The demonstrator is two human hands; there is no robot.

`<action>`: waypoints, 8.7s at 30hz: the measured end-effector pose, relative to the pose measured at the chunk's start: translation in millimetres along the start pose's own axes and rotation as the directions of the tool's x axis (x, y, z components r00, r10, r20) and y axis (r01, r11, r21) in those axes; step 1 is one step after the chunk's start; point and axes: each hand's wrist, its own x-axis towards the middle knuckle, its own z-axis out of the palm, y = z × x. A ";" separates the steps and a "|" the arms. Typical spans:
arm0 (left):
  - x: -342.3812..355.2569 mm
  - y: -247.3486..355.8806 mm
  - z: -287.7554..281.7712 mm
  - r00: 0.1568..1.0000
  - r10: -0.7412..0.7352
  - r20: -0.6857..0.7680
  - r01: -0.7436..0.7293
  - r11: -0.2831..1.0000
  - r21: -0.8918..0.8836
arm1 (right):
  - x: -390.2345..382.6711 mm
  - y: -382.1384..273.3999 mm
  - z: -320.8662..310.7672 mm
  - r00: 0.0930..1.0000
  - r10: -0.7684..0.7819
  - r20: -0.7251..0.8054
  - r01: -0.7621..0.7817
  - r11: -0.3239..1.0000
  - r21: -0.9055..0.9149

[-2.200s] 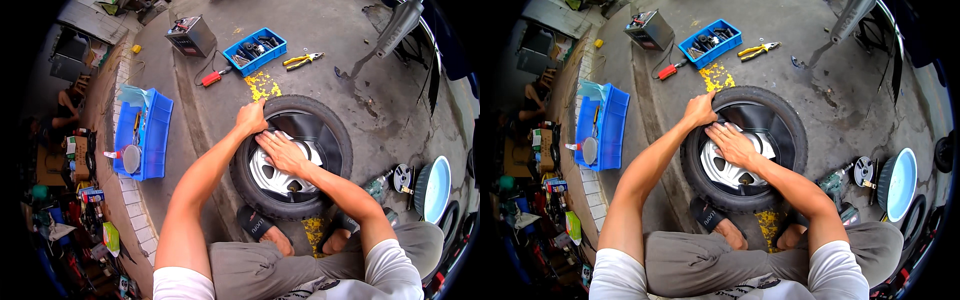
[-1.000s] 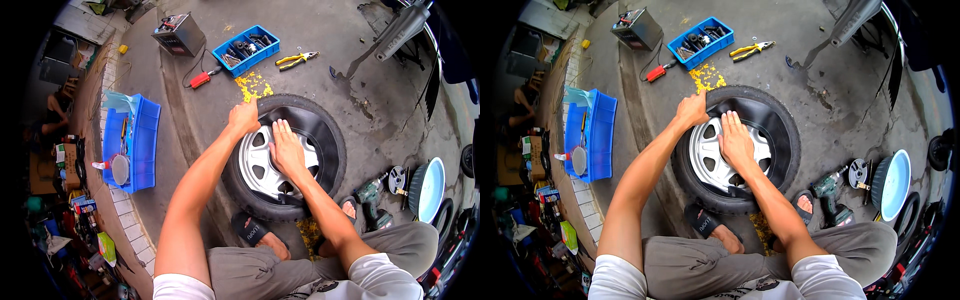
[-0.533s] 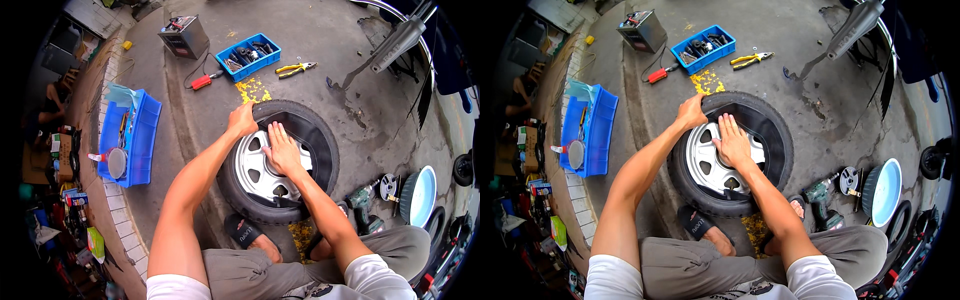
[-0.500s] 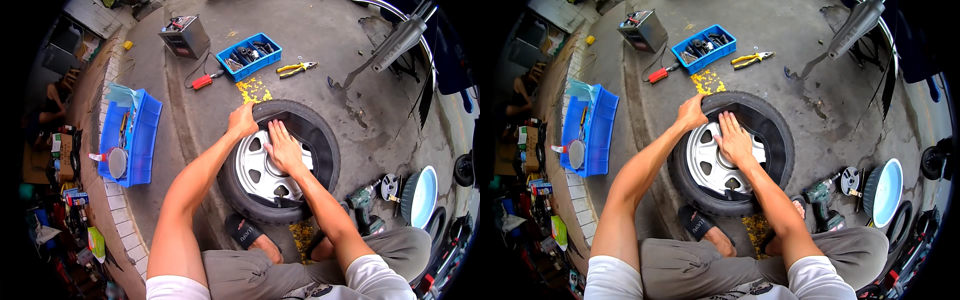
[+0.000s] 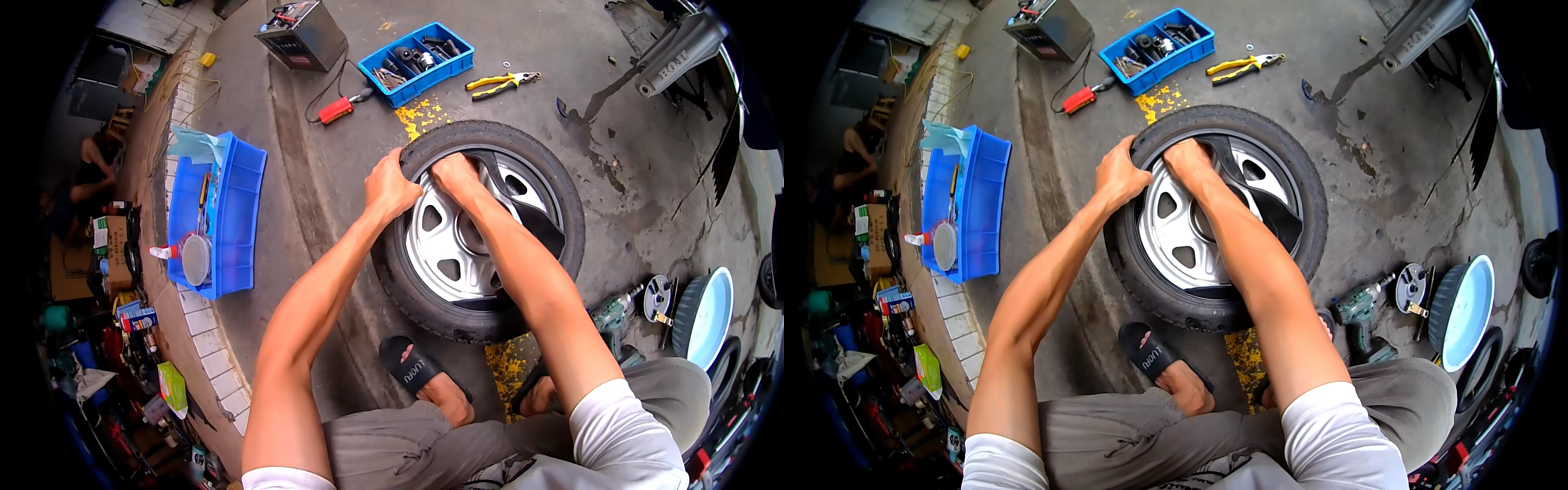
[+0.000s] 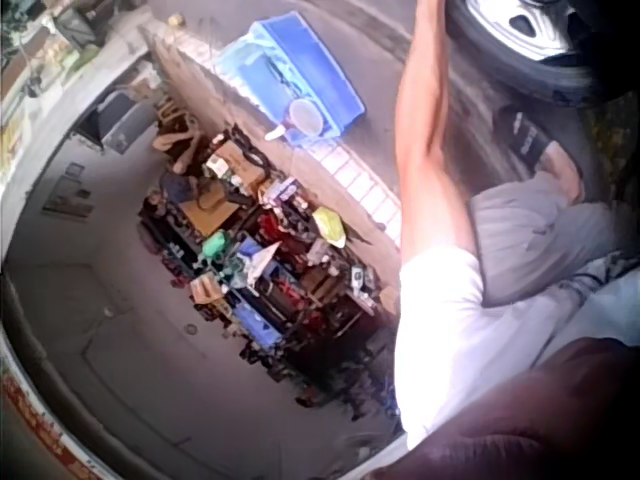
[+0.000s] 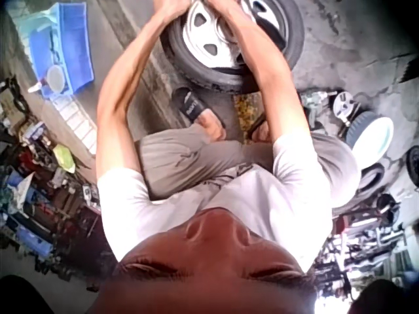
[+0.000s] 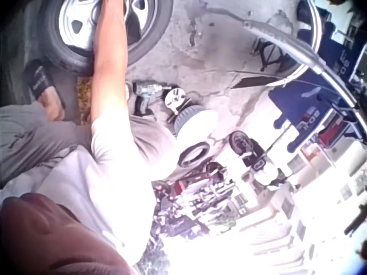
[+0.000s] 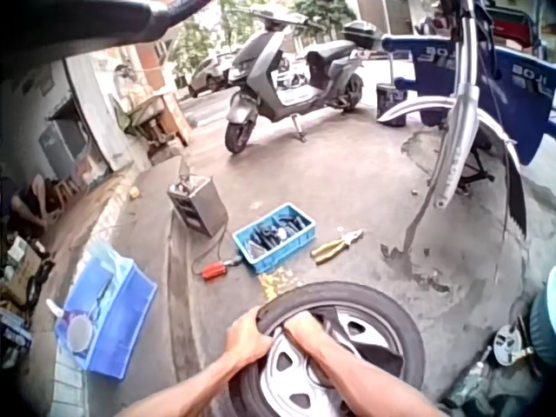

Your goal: The person installs a black inner tube into a motorcycle tire rim by hand and then uses two screwdrivers to pry the tire bead over the rim edge.

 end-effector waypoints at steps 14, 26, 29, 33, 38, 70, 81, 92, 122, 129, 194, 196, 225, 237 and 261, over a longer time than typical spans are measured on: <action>1.9 -22.5 -1.9 0.996 -0.059 0.068 0.061 0.998 -0.030 | -111.7 -56.4 -49.5 0.941 -0.331 -0.075 0.335 0.941 0.047; -6.8 -31.5 -1.1 0.997 0.017 0.072 -0.018 1.000 0.014 | -77.1 -52.9 -36.5 0.881 -0.465 -0.084 0.462 0.885 -0.057; -7.7 -26.6 -5.4 0.988 -0.013 0.156 0.008 0.999 0.033 | -48.5 -54.5 -31.5 0.873 -0.486 -0.046 0.484 0.874 -0.046; -8.5 -37.4 10.9 0.994 -0.019 0.112 0.020 1.000 -0.003 | -50.4 -45.7 -18.0 0.871 -0.489 -0.056 0.489 0.872 -0.006; -37.0 -39.3 -19.6 0.956 -0.136 0.260 0.117 0.990 0.084 | -104.8 -51.9 -38.5 0.968 -0.238 -0.077 0.249 0.947 0.202; -27.9 -25.0 -36.1 0.980 0.032 0.196 -0.064 0.985 0.161 | -125.7 -65.5 -36.2 0.910 -0.410 -0.062 0.405 0.911 -0.079; -62.9 -11.2 -38.3 1.000 0.015 0.008 -0.017 0.969 0.247 | -79.1 -91.8 -38.3 0.935 -0.334 -0.123 0.332 0.943 -0.035; -67.4 -45.6 -38.3 0.994 0.001 0.108 -0.028 0.966 0.255 | -108.5 -98.7 -20.9 0.860 -0.453 -0.235 0.465 0.885 -0.003; -50.3 -43.6 -37.0 0.986 0.113 0.122 -0.143 0.950 0.277 | -126.2 -130.0 2.6 0.663 -0.748 0.032 0.744 0.663 0.077; -37.4 -33.8 -31.9 0.982 0.130 0.139 -0.167 0.940 0.297 | -178.7 -80.9 -22.2 0.507 -0.845 0.168 0.829 0.532 0.173; -20.1 67.2 -35.4 0.898 0.428 0.107 -0.411 0.723 0.555 | -68.9 -72.4 -72.2 0.987 0.067 -0.143 -0.032 0.971 0.236; -22.9 54.7 -28.8 0.902 0.415 0.118 -0.406 0.727 0.553 | -76.0 -79.8 -73.7 0.998 0.067 -0.007 -0.065 0.983 0.170; -6.2 -48.1 -59.1 0.976 0.114 0.186 -0.159 0.954 0.253 | -107.8 -128.8 -10.1 0.953 -0.110 -0.284 0.193 0.940 0.283; 19.4 -36.3 -32.3 0.886 0.229 0.402 -0.395 0.828 0.398 | -129.8 -117.6 -12.5 0.956 -0.167 -0.241 0.207 0.967 0.150; 1.3 -30.6 -34.3 0.922 0.282 0.267 -0.366 0.858 0.359 | -121.1 -77.6 -19.1 0.909 -0.364 -0.203 0.362 0.931 -0.046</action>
